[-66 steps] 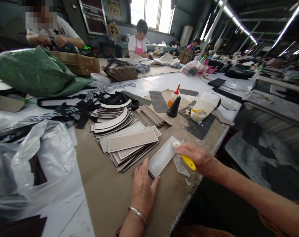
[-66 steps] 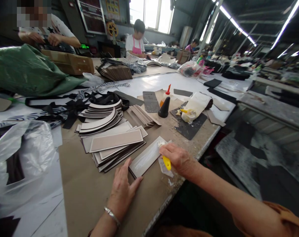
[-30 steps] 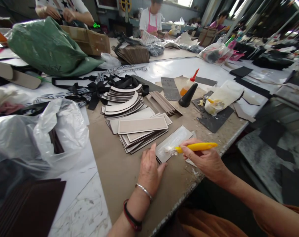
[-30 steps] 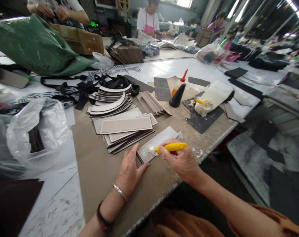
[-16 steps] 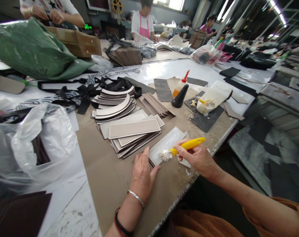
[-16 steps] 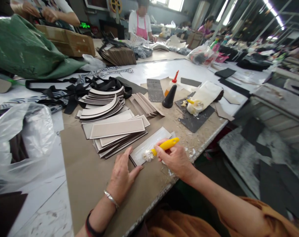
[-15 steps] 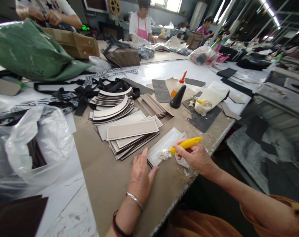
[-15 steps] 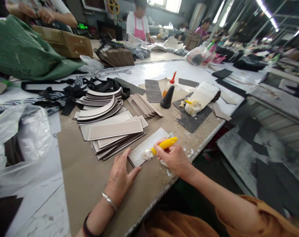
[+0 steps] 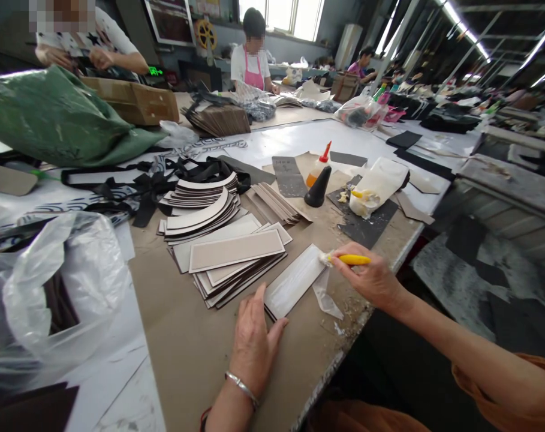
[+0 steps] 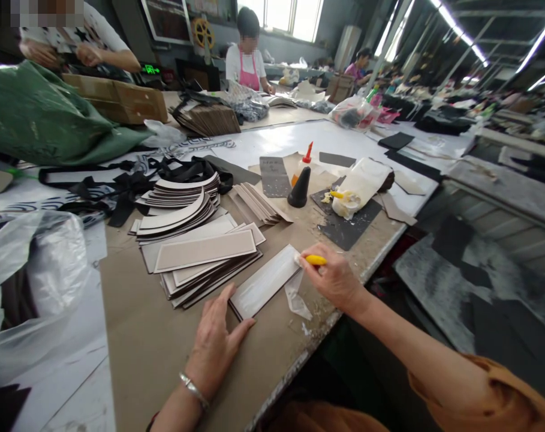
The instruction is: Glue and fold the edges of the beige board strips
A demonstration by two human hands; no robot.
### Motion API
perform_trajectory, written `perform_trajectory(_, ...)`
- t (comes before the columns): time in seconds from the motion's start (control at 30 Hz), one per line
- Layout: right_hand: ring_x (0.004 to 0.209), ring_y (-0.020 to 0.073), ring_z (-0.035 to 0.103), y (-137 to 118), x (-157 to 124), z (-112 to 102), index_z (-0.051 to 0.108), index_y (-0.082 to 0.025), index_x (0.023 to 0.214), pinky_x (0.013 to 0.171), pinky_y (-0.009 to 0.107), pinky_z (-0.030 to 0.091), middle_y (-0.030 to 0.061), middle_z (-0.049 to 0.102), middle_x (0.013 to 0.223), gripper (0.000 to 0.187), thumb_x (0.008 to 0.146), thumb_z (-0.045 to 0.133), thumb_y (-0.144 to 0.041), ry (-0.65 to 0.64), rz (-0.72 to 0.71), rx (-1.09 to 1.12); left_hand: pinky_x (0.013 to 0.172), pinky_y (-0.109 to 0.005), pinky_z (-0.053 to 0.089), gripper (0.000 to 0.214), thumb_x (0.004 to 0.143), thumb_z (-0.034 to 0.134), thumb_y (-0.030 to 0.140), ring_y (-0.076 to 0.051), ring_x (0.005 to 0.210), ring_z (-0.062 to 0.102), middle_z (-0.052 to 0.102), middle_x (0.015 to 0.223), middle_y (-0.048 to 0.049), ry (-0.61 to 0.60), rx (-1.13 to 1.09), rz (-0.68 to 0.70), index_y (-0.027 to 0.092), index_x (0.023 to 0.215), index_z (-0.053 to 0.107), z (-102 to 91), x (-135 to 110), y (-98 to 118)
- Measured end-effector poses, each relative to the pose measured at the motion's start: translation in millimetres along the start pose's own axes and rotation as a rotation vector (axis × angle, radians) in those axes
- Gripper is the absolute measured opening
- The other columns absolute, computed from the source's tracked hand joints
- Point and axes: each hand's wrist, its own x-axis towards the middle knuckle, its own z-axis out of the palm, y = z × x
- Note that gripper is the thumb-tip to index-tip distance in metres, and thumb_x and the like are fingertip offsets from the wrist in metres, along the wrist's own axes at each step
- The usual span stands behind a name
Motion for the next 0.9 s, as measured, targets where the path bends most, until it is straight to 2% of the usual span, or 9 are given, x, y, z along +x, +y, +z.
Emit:
perform_trajectory(0.2,0.079,0.0156,0.060,-61,-19,11,0.058,-0.019,0.090,0.072,0.029,0.051,0.0037,0.062,0.080,0.011,0.087,0.050,-0.014,-0.205,-0.062,0.287,0.085,-0.046,0.050,0.059,0.079,0.060,0.020,-0.028,0.104,0.055,0.059,0.113,-0.0141,0.009,-0.015,0.017,0.014,0.131,0.035,0.0,0,0)
perform_trajectory(0.27,0.080,0.0152,0.060,-72,-20,9,0.058,-0.020,0.094,0.073,0.028,0.052,0.0037,0.063,0.082,0.013,0.087,0.049,-0.013,-0.222,-0.077,0.368,0.085,-0.045,0.050,0.060,0.079,0.061,0.021,-0.028,0.105,0.055,0.059,0.114,-0.0145,0.006,-0.016,0.020,0.014,0.132,0.034,-0.7,0,0)
perform_trajectory(0.47,0.088,0.0169,0.060,-56,-14,2,0.057,-0.021,0.098,0.079,0.031,0.051,0.0054,0.064,0.089,0.017,0.086,0.051,-0.011,-0.167,-0.123,0.213,0.088,-0.046,0.048,0.069,0.072,0.068,0.016,-0.029,0.107,0.054,0.059,0.115,-0.0142,-0.033,-0.041,-0.029,0.015,0.132,0.033,-4.0,2,5)
perform_trajectory(0.63,0.092,0.0173,0.059,-64,-16,15,0.055,-0.018,0.105,0.082,0.030,0.051,0.0082,0.062,0.095,0.021,0.087,0.050,-0.011,-0.317,-0.207,0.247,0.090,-0.047,0.047,0.070,0.074,0.066,0.015,-0.029,0.111,0.053,0.057,0.118,-0.0142,-0.031,-0.054,-0.055,0.016,0.134,0.030,-3.9,0,6)
perform_trajectory(0.8,0.088,0.0179,0.058,-74,-15,23,0.057,-0.017,0.098,0.077,0.028,0.051,0.0085,0.062,0.092,0.016,0.086,0.048,-0.010,-0.468,-0.274,0.282,0.089,-0.045,0.048,0.065,0.076,0.061,0.013,-0.027,0.110,0.053,0.057,0.119,-0.0146,-0.034,-0.069,-0.069,0.015,0.134,0.031,-1.3,-2,5)
perform_trajectory(0.9,0.088,0.0185,0.059,-61,-10,13,0.057,-0.017,0.102,0.077,0.029,0.051,0.0089,0.063,0.092,0.019,0.087,0.047,-0.011,-0.421,-0.272,0.197,0.089,-0.045,0.048,0.068,0.073,0.064,0.012,-0.028,0.111,0.053,0.057,0.119,-0.0150,-0.035,-0.063,-0.085,0.014,0.133,0.032,-0.9,-2,5)
